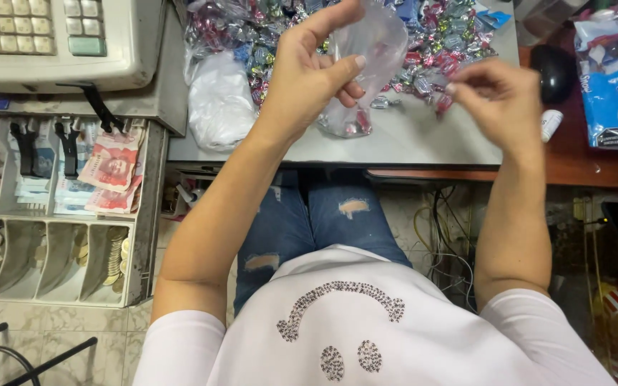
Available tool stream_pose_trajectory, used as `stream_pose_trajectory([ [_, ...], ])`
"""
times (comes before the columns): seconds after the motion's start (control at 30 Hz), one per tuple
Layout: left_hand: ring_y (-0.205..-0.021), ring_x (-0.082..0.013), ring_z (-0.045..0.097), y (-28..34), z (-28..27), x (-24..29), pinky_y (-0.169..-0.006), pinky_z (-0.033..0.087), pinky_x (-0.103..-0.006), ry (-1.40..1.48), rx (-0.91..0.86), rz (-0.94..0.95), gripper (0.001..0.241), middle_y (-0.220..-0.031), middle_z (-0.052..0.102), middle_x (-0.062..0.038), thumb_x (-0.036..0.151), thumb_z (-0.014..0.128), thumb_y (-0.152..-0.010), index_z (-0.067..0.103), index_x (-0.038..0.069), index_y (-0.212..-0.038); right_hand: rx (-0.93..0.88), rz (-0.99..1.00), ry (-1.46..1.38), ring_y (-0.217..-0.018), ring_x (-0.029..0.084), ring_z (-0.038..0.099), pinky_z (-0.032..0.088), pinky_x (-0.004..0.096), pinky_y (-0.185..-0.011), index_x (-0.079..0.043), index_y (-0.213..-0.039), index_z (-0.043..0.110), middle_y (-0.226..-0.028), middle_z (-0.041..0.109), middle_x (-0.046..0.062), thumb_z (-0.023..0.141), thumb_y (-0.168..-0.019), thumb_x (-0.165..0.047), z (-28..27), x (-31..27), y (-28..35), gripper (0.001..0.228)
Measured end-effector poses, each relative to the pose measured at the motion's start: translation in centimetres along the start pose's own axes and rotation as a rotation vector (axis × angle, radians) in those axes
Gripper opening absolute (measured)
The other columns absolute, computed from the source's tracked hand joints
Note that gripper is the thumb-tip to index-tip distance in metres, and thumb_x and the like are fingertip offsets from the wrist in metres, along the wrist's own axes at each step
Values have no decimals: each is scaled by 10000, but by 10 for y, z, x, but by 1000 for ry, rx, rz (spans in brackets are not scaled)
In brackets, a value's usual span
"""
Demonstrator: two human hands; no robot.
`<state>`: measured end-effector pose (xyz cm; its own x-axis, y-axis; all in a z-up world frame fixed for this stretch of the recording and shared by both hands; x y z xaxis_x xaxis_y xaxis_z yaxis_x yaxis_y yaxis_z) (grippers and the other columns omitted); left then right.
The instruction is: Bagging small wrapped candies into clear plastic bags at a checkout counter.
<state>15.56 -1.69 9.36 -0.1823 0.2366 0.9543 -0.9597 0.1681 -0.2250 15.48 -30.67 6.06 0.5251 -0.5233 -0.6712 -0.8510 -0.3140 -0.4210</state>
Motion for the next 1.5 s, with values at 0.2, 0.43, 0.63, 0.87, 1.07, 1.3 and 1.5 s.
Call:
stream_pose_trajectory([
  [0.2, -575, -191, 746, 5, 16, 10, -493, 643, -233, -36, -56, -38, 603, -1584, 488, -183, -69, 652, -898, 482, -10, -1474, 98, -250, -363, -1158, 302, 697, 623, 351, -1038, 101, -1172, 647, -1232, 673, 247, 786, -1093, 197, -25, -66, -35, 187],
  [0.43, -577, -199, 750, 4, 8, 6, -465, 615, -231, -31, -16, -32, 615, -1591, 482, -139, -39, 691, -890, 490, -14, -1471, -202, -582, 168, -1038, 332, 699, 553, 396, -905, 126, -1138, 749, -1169, 742, 252, 849, -1069, 171, 2, -138, -71, 129],
  [0.63, -582, -193, 741, 3, 9, 7, -481, 631, -245, 19, -38, -26, 620, -1580, 493, -165, -18, 701, -902, 476, -10, -1480, -312, -637, 221, -1107, 355, 695, 532, 419, -936, 58, -1195, 760, -1289, 702, 242, 774, -1069, 113, 7, -139, -76, 138],
  [0.87, -563, -183, 734, 8, 2, 15, -480, 627, -234, -21, -23, -18, 607, -1594, 469, -192, -65, 665, -900, 475, -23, -1475, -245, -377, 520, -1254, 419, 630, 484, 513, -1035, 61, -1348, 708, -1355, 705, 254, 776, -988, -33, -9, -69, -61, 378],
  [1.07, -577, -188, 729, 9, 5, 21, -488, 632, -227, -30, -35, -39, 603, -1571, 468, -233, -67, 669, -908, 469, -11, -1474, -351, 337, 756, -1369, 512, 406, 388, 644, -1050, -60, -1616, 308, -1560, 409, 295, 637, -894, -614, 38, 28, -47, 968],
  [1.3, -579, -196, 730, 7, 6, 20, -466, 614, -232, -47, -11, -58, 563, -1533, 515, -196, -40, 669, -906, 511, 7, -1445, -47, 9, 925, -973, 460, 585, 529, 556, -752, 18, -1156, 628, -1089, 620, 260, 688, -1046, -276, 68, 93, -53, 320],
  [1.5, -578, -193, 728, 6, 5, 20, -478, 614, -231, -57, -14, -50, 560, -1534, 523, -187, -29, 673, -895, 525, 13, -1433, -148, 215, 593, -1058, 475, 624, 509, 592, -906, 118, -1270, 601, -1190, 664, 329, 623, -1096, -127, 39, 57, -81, 302],
])
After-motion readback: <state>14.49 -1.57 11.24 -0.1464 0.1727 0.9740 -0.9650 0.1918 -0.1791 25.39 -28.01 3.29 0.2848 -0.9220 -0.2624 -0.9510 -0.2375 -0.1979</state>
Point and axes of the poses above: each hand's wrist, its own y-axis away from the middle knuckle, its own z-axis out of the palm, x = y × z, the point moved 4 cm from there along -y, towards the middle knuckle
